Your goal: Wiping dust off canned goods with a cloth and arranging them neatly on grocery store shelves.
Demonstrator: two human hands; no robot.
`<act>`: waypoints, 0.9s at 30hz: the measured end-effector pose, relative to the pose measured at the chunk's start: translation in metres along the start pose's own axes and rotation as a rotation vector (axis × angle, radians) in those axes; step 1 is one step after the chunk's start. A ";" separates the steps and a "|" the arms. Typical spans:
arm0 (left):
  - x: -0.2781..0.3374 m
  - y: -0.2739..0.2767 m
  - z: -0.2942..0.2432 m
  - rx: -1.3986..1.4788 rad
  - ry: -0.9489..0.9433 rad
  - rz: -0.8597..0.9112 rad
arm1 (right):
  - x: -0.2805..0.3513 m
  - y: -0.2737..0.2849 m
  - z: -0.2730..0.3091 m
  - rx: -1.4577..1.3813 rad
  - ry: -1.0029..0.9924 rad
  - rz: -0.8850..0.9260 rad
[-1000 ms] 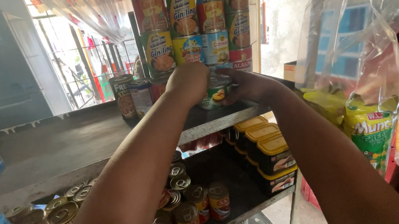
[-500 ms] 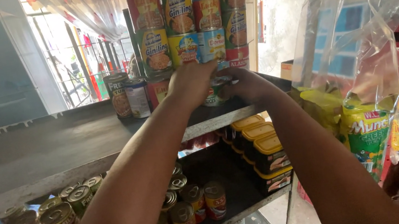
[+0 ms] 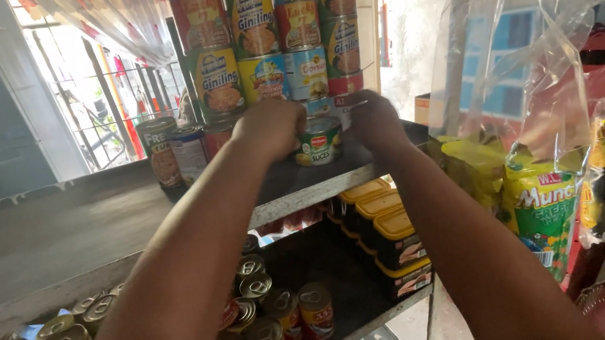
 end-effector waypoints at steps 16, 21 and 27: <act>-0.043 -0.033 -0.047 0.106 -0.097 -0.331 | -0.082 0.057 -0.119 0.269 0.439 -0.439; -0.053 -0.030 -0.061 0.101 -0.055 -0.264 | -0.157 0.077 -0.196 1.169 0.695 -0.268; -0.074 -0.039 -0.085 0.007 -0.022 -0.254 | -0.108 0.065 -0.147 0.408 0.397 -0.237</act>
Point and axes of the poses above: each hand's wrist, its own x-axis away from the middle knuckle, its own y-axis out of the back of the hand, z = x × y, the point moved 1 cm from there along -x, towards the middle knuckle, and after that the axes turned 6 degrees about z, right-handed, at the moved point
